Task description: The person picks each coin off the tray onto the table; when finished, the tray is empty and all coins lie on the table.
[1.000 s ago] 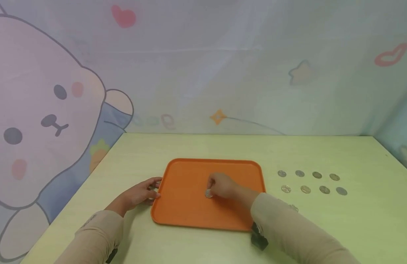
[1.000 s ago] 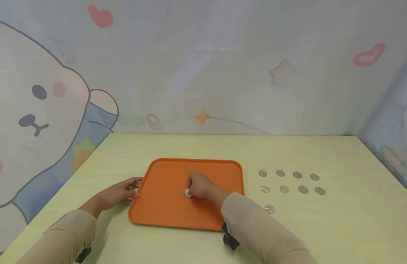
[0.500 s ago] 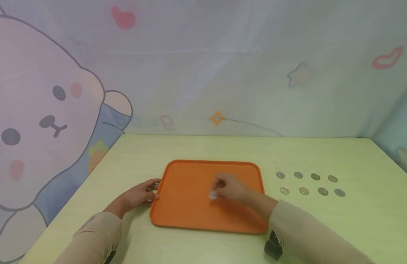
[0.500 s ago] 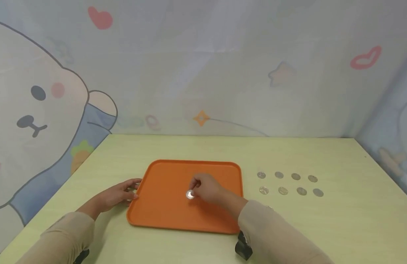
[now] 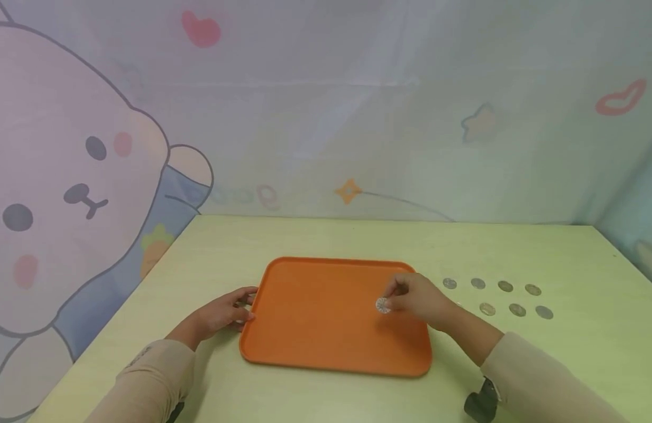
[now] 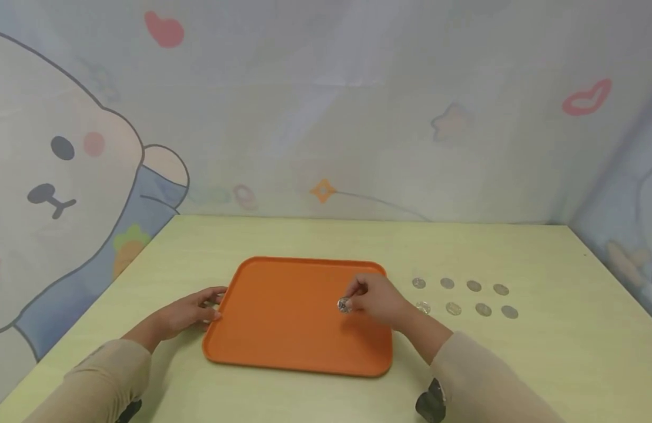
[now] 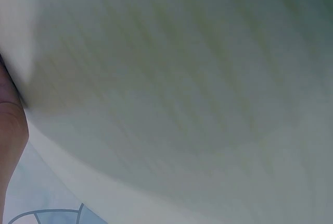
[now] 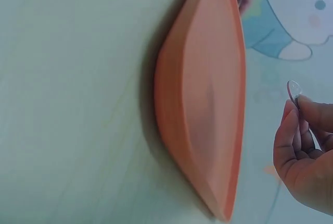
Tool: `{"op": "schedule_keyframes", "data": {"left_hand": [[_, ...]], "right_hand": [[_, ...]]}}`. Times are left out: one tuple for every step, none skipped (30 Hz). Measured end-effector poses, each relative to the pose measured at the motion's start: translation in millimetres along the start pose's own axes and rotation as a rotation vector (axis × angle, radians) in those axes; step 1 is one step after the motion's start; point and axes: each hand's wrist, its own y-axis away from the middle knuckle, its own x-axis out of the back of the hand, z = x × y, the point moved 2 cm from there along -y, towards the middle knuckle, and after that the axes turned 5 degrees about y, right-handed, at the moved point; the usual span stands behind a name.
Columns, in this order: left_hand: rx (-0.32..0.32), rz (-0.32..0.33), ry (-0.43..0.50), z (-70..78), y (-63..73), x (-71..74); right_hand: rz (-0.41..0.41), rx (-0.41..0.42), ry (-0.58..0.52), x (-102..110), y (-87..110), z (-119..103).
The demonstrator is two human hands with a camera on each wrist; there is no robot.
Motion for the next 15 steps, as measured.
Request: {"op": "schedule_keyframes", "data": {"left_hand": [[-0.003, -0.002, -0.001, 0.1, 0.3, -0.2], [-0.004, -0.003, 0.000, 0.0, 0.4, -0.2], [-0.004, -0.003, 0.000, 0.0, 0.3, 0.0], [-0.004, -0.003, 0.001, -0.3, 0.0, 0.3], [-0.004, -0.001, 0.001, -0.5, -0.2, 0.6], [-0.005, 0.000, 0.000, -0.6, -0.3, 0.8], [-0.009, -0.001, -0.003, -0.6, -0.1, 0.9], [-0.008, 0.001, -0.003, -0.9, -0.2, 1.2], [-0.010, 0.000, -0.004, -0.9, 0.0, 1.0], [-0.011, -0.002, -0.005, -1.0, 0.2, 1.0], [-0.012, -0.004, -0.005, -1.0, 0.4, 0.9], [-0.013, -0.006, -0.005, -0.7, 0.9, 0.7], [-0.013, -0.007, -0.005, -0.5, 1.1, 0.7], [-0.013, -0.007, -0.003, -0.3, 1.3, 0.7], [-0.016, -0.010, -0.001, 0.2, 1.6, 0.7]], "right_hand": [[-0.002, -0.004, -0.017, 4.6, 2.5, 2.0], [-0.003, -0.009, -0.027, 9.2, 5.1, 3.6], [-0.001, -0.010, -0.029, 14.2, 7.8, 5.2], [0.001, -0.007, -0.025, 19.2, 10.6, 6.7], [0.003, -0.007, -0.020, 24.3, 13.4, 8.0], [0.008, -0.008, -0.016, 29.3, 16.6, 9.5], [0.015, -0.010, -0.009, 34.2, 19.7, 11.1], [0.022, -0.015, 0.000, 38.9, 23.2, 13.0], [0.031, -0.018, 0.007, 43.6, 27.0, 15.0], [0.038, -0.026, 0.013, 48.0, 31.3, 17.0], [0.048, -0.035, 0.015, 52.3, 35.6, 19.8], [0.055, -0.041, 0.018, 56.7, 39.8, 23.3], [0.062, -0.051, 0.020, 61.1, 43.8, 26.7], [0.067, -0.058, 0.020, 65.5, 47.9, 30.1], [0.076, -0.067, 0.018, 69.7, 51.7, 33.5]]}}
